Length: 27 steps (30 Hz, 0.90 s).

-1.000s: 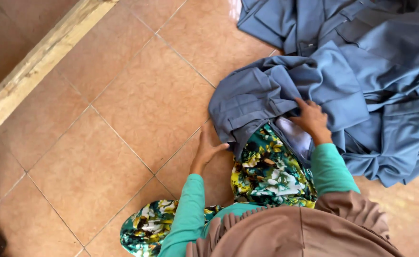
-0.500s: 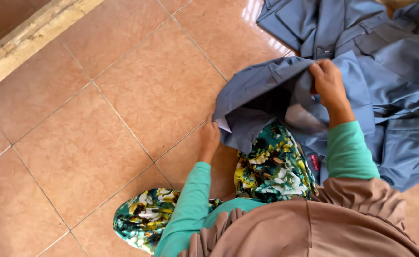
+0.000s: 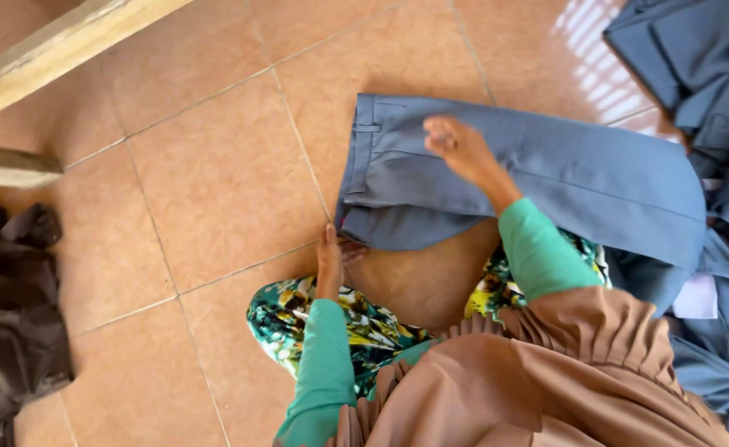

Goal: Folding grey trousers into neat rectangular stacks while sitting on the floor.

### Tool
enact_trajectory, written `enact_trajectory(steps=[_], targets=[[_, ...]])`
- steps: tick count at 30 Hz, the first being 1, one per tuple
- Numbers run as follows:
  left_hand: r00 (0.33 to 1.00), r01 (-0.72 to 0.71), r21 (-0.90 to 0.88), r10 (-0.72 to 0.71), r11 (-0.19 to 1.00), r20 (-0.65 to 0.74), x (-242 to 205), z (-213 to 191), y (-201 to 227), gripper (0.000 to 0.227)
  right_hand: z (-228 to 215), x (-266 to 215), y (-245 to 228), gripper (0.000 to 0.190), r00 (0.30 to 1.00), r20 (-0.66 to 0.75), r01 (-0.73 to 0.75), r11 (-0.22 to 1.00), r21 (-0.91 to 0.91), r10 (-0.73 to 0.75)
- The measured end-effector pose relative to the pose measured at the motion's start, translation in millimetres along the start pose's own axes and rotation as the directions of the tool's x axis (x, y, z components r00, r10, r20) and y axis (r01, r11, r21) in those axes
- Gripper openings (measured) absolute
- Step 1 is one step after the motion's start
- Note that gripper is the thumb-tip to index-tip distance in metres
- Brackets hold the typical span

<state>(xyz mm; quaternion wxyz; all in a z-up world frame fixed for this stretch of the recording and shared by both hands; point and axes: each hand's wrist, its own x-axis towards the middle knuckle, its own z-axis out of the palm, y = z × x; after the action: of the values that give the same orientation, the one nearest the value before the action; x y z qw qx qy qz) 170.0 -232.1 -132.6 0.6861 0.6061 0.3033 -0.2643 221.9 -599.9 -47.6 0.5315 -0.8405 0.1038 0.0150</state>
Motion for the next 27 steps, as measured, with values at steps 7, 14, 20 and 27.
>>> enact_trajectory(steps=[7,14,20,27], targets=[[0.994,-0.074,0.308,0.095,0.948,-0.053,-102,64,68,0.099,85,-84,-5,0.088,0.978,0.207,0.170,0.667,-0.726,-0.025],[0.984,-0.169,0.079,0.173,0.983,-0.052,-60,65,61,0.076,66,-30,6,0.029,0.957,-0.076,0.115,0.606,-0.787,-0.280],[0.971,-0.102,-0.677,0.221,0.729,0.092,-26,10,68,0.054,29,-42,-124,0.049,0.804,-0.304,0.295,0.786,-0.543,-0.512],[0.988,-0.086,-0.787,-0.047,0.611,-0.145,106,-76,-99,0.064,197,-121,-21,0.040,0.863,0.164,0.452,0.586,-0.672,-0.478]])
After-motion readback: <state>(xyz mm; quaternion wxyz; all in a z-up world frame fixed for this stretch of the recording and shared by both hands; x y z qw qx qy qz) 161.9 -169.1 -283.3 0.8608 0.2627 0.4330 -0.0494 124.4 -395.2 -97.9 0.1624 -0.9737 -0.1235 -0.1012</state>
